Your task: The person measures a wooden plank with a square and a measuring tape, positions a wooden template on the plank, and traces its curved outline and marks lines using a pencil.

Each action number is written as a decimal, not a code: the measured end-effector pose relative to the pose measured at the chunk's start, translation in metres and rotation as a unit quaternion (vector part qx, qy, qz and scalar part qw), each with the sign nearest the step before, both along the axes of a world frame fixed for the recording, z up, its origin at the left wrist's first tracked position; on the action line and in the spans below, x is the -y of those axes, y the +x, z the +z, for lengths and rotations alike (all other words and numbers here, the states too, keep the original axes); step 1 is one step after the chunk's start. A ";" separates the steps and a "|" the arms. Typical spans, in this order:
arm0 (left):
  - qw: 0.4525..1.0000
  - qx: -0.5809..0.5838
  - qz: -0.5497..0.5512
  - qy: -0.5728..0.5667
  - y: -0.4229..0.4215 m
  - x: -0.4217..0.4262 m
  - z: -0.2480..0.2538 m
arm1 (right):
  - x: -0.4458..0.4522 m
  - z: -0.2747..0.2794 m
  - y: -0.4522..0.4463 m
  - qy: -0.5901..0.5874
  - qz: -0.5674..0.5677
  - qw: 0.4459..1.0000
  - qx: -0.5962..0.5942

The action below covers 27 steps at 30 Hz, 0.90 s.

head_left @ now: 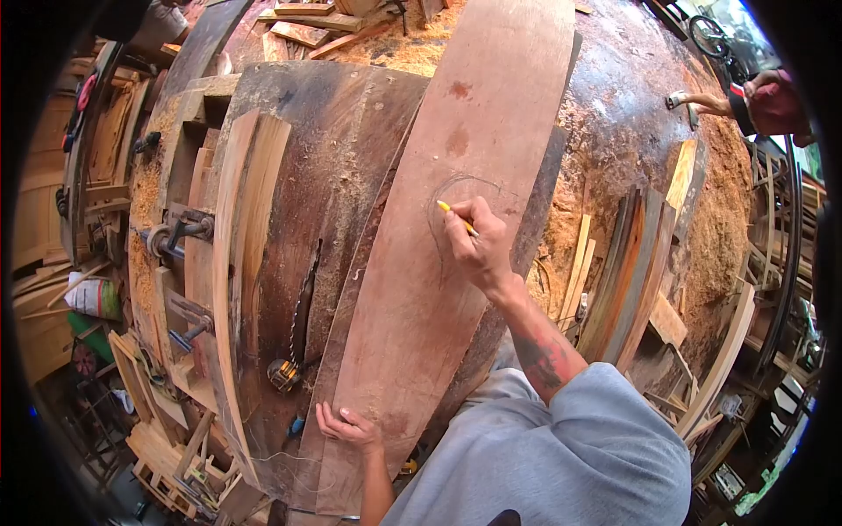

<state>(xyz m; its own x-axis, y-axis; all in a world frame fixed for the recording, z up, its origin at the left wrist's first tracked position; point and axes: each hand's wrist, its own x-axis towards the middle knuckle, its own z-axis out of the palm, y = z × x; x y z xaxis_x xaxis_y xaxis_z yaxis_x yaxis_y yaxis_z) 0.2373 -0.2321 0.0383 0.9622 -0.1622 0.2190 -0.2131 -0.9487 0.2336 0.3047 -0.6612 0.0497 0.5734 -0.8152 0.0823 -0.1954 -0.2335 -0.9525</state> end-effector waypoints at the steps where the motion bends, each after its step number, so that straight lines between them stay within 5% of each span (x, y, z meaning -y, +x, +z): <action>1: 1.000 -0.002 0.002 0.000 0.000 0.001 0.000 | 0.001 -0.001 -0.001 0.004 0.000 1.000 0.003; 6: 1.000 -0.002 0.002 0.000 0.000 0.000 0.001 | 0.017 -0.002 0.002 0.025 -0.052 0.998 -0.023; 11: 1.000 -0.002 0.003 0.002 0.001 0.002 0.002 | 0.020 0.010 -0.009 0.015 0.135 0.990 -0.032; 20: 1.000 -0.001 0.010 -0.001 0.001 0.004 0.002 | 0.033 0.009 -0.006 0.024 0.083 0.996 -0.032; 23: 1.000 -0.002 0.006 0.000 0.002 0.000 0.001 | 0.035 0.007 -0.015 0.016 0.243 0.969 -0.040; 27: 1.000 -0.003 0.004 0.000 0.000 0.000 0.000 | 0.037 0.009 -0.014 -0.013 0.247 0.968 -0.033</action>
<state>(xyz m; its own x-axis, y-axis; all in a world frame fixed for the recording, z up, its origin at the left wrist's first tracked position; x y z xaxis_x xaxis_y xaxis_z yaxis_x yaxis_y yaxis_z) 0.2377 -0.2323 0.0379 0.9646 -0.1544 0.2137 -0.2041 -0.9503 0.2350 0.2903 -0.6982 0.0589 0.8971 -0.4391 0.0503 -0.1132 -0.3382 -0.9342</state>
